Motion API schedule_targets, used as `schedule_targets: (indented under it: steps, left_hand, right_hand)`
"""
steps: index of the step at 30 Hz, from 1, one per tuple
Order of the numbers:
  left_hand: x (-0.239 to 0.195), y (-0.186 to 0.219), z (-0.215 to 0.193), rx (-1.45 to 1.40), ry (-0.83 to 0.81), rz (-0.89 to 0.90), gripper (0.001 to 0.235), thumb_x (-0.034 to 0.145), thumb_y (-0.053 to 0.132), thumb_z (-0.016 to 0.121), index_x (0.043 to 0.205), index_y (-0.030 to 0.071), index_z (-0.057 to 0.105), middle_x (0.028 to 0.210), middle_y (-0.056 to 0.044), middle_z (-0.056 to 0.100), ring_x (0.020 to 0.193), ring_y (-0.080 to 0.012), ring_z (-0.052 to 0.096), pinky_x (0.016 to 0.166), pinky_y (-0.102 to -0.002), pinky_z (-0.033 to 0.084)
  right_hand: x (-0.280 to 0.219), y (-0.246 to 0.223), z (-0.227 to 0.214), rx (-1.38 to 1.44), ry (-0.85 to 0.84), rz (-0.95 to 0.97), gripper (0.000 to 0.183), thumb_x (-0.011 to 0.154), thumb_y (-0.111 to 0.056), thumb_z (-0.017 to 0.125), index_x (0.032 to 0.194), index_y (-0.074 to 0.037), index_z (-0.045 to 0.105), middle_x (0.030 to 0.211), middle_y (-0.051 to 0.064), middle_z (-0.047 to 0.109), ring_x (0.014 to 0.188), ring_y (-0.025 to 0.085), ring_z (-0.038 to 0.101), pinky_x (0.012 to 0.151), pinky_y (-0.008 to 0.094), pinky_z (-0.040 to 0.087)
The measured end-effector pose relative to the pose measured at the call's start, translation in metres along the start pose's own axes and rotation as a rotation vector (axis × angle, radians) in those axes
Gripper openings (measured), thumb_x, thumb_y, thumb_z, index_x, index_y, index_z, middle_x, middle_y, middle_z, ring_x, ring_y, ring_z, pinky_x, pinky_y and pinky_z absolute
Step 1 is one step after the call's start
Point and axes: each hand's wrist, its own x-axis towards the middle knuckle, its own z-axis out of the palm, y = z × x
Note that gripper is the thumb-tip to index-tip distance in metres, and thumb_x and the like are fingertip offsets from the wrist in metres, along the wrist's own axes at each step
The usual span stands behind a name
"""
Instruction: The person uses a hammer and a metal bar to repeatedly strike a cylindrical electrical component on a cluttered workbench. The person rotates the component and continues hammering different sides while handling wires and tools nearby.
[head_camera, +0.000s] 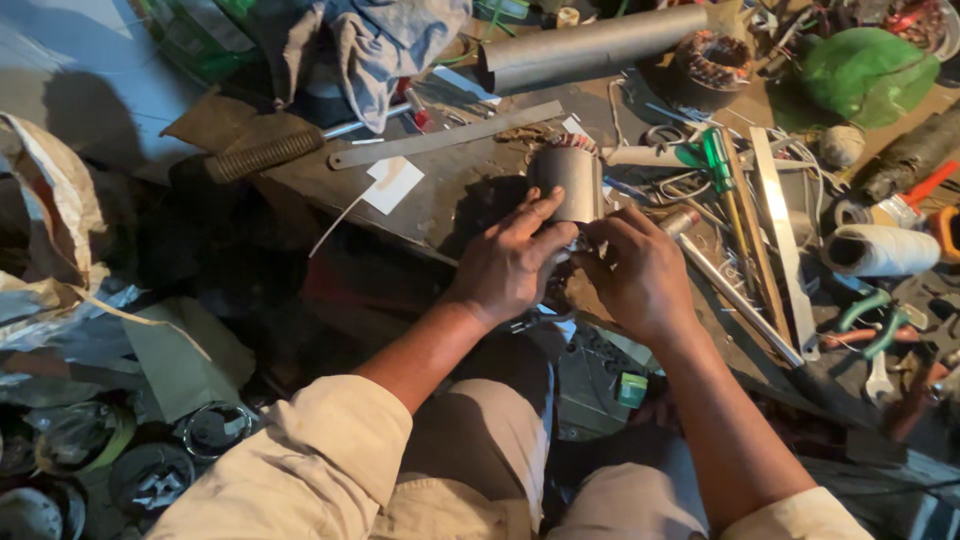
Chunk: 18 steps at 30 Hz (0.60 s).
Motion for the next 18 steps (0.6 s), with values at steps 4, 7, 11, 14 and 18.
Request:
schedule_targets:
  steps: [4,7,11,14,18]
  left_hand:
    - [0.001,0.002,-0.002,0.027,0.013,0.003,0.029,0.089,0.004,0.065,0.116,0.011,0.067,0.146,-0.023,0.057,0.133,-0.0456,0.059,0.109,-0.046,0.052]
    - [-0.004,0.006,0.0,0.041,0.027,0.013,0.028,0.087,0.003,0.064,0.114,0.008,0.066,0.147,-0.024,0.057,0.132,-0.0458,0.06,0.107,-0.046,0.053]
    - [-0.004,0.004,0.004,0.048,0.04,0.019,0.025,0.09,0.005,0.066,0.114,0.009,0.067,0.148,-0.024,0.055,0.13,-0.0466,0.061,0.104,-0.045,0.055]
    - [-0.002,0.005,0.007,0.055,0.017,0.038,0.026,0.09,0.005,0.065,0.115,0.01,0.068,0.148,-0.022,0.056,0.13,-0.0475,0.061,0.102,-0.044,0.056]
    - [0.013,0.013,0.002,0.048,-0.044,0.02,0.029,0.086,0.006,0.066,0.114,0.013,0.068,0.146,-0.02,0.059,0.13,-0.0479,0.059,0.1,-0.045,0.055]
  right_hand:
    - [0.003,0.0,-0.001,-0.034,0.001,-0.082,0.019,0.082,-0.011,0.079,0.1,-0.005,0.075,0.094,0.012,0.068,0.076,0.032,0.068,0.067,0.042,0.053]
    - [0.003,0.001,-0.001,-0.115,-0.006,-0.228,0.014,0.083,-0.009,0.078,0.096,-0.006,0.074,0.091,0.01,0.068,0.078,0.031,0.068,0.069,0.042,0.054]
    - [0.005,0.005,-0.004,-0.19,-0.027,-0.386,0.019,0.08,-0.005,0.073,0.099,-0.005,0.074,0.09,0.009,0.066,0.082,0.03,0.069,0.072,0.042,0.054]
    - [-0.001,0.002,-0.007,-0.259,-0.026,-0.302,0.013,0.085,-0.002,0.072,0.098,-0.006,0.075,0.091,0.01,0.067,0.08,0.031,0.069,0.068,0.042,0.053]
    - [-0.003,-0.003,-0.013,-0.257,-0.048,-0.133,0.012,0.086,-0.007,0.074,0.098,-0.007,0.074,0.093,0.012,0.068,0.081,0.035,0.067,0.069,0.046,0.053]
